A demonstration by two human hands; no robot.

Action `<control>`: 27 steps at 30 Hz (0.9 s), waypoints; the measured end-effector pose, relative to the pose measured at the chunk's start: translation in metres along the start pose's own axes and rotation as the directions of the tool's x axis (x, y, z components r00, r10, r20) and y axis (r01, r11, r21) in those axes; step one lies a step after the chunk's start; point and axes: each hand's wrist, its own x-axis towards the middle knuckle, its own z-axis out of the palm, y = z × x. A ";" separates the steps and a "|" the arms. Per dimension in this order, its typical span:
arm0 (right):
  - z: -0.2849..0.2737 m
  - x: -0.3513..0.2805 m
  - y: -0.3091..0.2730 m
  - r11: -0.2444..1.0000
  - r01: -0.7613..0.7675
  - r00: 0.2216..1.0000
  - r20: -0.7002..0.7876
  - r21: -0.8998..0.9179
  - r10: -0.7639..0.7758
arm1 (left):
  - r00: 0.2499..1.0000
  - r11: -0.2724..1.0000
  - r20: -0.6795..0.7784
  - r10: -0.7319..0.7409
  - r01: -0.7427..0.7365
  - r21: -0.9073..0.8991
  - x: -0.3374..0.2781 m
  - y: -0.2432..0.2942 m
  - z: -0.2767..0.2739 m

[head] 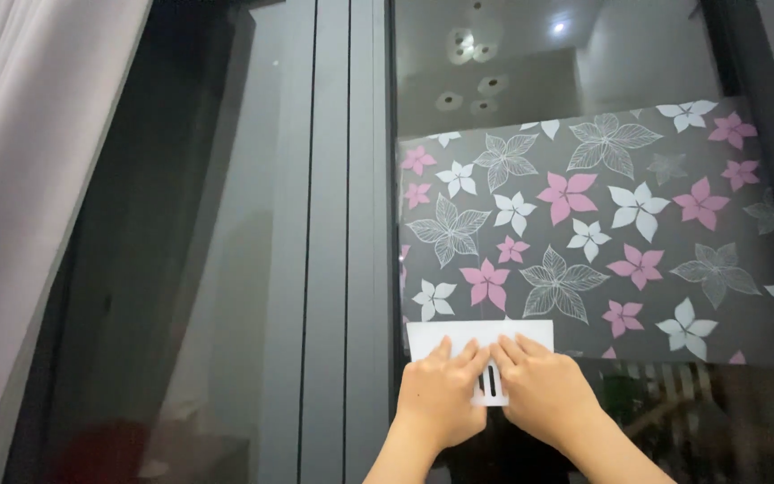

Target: Applying and smoothing a decorative floral film onto a glass door using a plastic scraper tool and trimming edges with a utility knife.

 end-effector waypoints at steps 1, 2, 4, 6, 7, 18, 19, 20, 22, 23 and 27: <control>0.004 -0.009 -0.002 1.000 0.022 1.000 -0.009 0.002 -0.022 | 0.999 1.000 -0.041 0.029 -0.029 0.005 -0.008 0.003 0.005; 0.004 -0.015 -0.003 1.000 0.022 1.000 -0.007 0.000 -0.022 | 0.999 1.000 -0.043 0.029 -0.029 0.002 -0.014 0.006 0.006; 0.006 -0.021 -0.005 0.997 0.073 0.995 -0.063 0.029 -0.071 | 0.998 1.000 -0.061 0.023 -0.024 -0.005 -0.022 0.009 0.009; 0.012 -0.024 -0.003 0.996 0.087 0.994 -0.061 0.025 -0.085 | 0.998 1.000 -0.069 0.008 -0.010 -0.023 -0.023 0.014 0.005; 0.017 -0.026 -0.002 0.995 0.099 0.994 -0.053 0.024 -0.097 | 0.997 0.999 -0.071 -0.008 0.005 -0.044 -0.023 0.015 0.004; 0.009 -0.010 0.009 0.982 0.179 0.980 -0.079 -0.059 -0.183 | 0.994 0.995 -0.052 -0.093 0.091 -0.034 -0.021 0.012 0.020; 0.007 -0.004 0.010 0.984 0.170 0.982 -0.070 -0.061 -0.174 | 0.994 0.993 -0.007 -0.113 0.113 -0.020 -0.017 0.009 0.019; 0.004 0.003 0.010 0.983 0.172 0.982 -0.069 -0.061 -0.176 | 0.993 0.993 -0.006 -0.115 0.115 -0.021 -0.011 0.005 0.015; -0.004 0.019 0.010 0.981 0.158 0.986 -0.037 -0.112 -0.163 | 0.980 0.987 0.124 -0.157 0.160 -0.011 0.000 -0.002 0.004; -0.005 0.025 0.010 0.981 0.159 0.986 -0.037 -0.113 -0.165 | 0.980 0.987 0.123 -0.158 0.161 -0.011 0.003 -0.006 0.001; -0.006 0.044 0.017 0.982 0.150 0.986 0.096 -0.118 -0.139 | 0.976 0.980 0.097 -0.193 0.196 -0.029 0.014 -0.015 0.001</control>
